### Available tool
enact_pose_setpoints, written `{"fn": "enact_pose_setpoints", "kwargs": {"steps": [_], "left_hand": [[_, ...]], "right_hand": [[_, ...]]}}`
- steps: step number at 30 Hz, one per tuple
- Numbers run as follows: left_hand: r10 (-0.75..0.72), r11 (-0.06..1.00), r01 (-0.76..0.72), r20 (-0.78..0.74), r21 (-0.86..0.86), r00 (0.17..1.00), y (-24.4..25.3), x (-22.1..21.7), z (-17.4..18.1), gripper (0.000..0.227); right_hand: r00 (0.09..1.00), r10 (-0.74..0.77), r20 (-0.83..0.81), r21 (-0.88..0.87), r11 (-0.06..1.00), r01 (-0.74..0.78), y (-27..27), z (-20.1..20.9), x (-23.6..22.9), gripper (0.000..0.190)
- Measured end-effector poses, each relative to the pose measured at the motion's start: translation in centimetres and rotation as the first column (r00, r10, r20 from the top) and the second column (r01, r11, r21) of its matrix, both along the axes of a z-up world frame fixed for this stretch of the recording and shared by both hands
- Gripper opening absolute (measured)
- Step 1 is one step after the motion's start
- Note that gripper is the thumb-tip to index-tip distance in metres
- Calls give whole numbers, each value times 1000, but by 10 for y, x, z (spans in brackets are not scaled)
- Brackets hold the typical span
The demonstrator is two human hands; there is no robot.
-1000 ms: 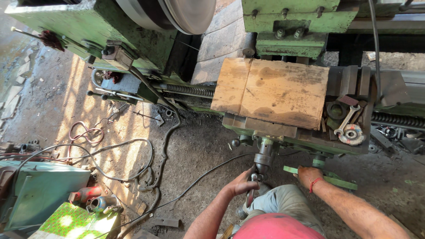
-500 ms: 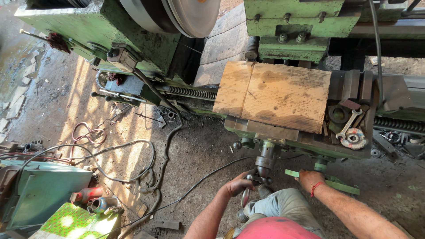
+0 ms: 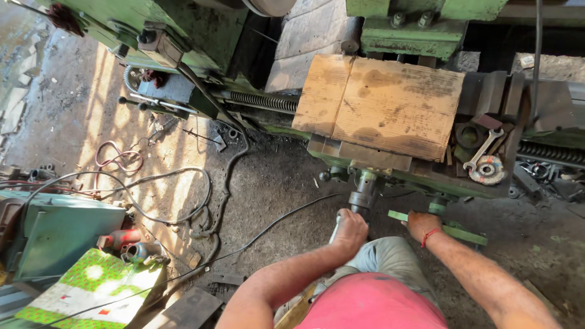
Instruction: The person operates a milling machine, using both hands to turn the control knobs and levers to adjust the machine's position. The person is focused on the machine's controls and the workpiece clamped in the vise.
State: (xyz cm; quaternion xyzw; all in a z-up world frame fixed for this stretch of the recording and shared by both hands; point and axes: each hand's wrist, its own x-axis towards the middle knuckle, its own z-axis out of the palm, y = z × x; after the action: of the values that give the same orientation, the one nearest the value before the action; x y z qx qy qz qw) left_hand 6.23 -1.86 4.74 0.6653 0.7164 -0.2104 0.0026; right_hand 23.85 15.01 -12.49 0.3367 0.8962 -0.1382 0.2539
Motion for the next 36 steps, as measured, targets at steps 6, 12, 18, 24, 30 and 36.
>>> {"fn": "enact_pose_setpoints", "kwargs": {"steps": [6,12,18,24,30,36], "left_hand": [[-77,997,80,186,-9,980,-16,-29,-7,23],[-72,994,45,304,95,950,-19,-37,-18,17],[-34,996,-2,405,87,913,-22,-47,-25,16],[-30,993,-27,477,112,879,-24,-52,-26,26],[-2,993,-59,496,107,868,-25,-57,-27,32],[50,993,-98,543,61,838,-25,-59,-31,57]], "right_hand": [[997,-25,77,-34,999,28,-1,-3,-1,47],[999,-13,52,-36,999,14,-1,0,-1,47],[999,2,35,-42,999,0,0,3,-3,47],[999,17,43,-39,999,-15,0,3,-1,48],[999,10,44,-53,999,-8,1,3,-3,48],[996,1,90,-75,997,6,2,1,-2,46]]}}
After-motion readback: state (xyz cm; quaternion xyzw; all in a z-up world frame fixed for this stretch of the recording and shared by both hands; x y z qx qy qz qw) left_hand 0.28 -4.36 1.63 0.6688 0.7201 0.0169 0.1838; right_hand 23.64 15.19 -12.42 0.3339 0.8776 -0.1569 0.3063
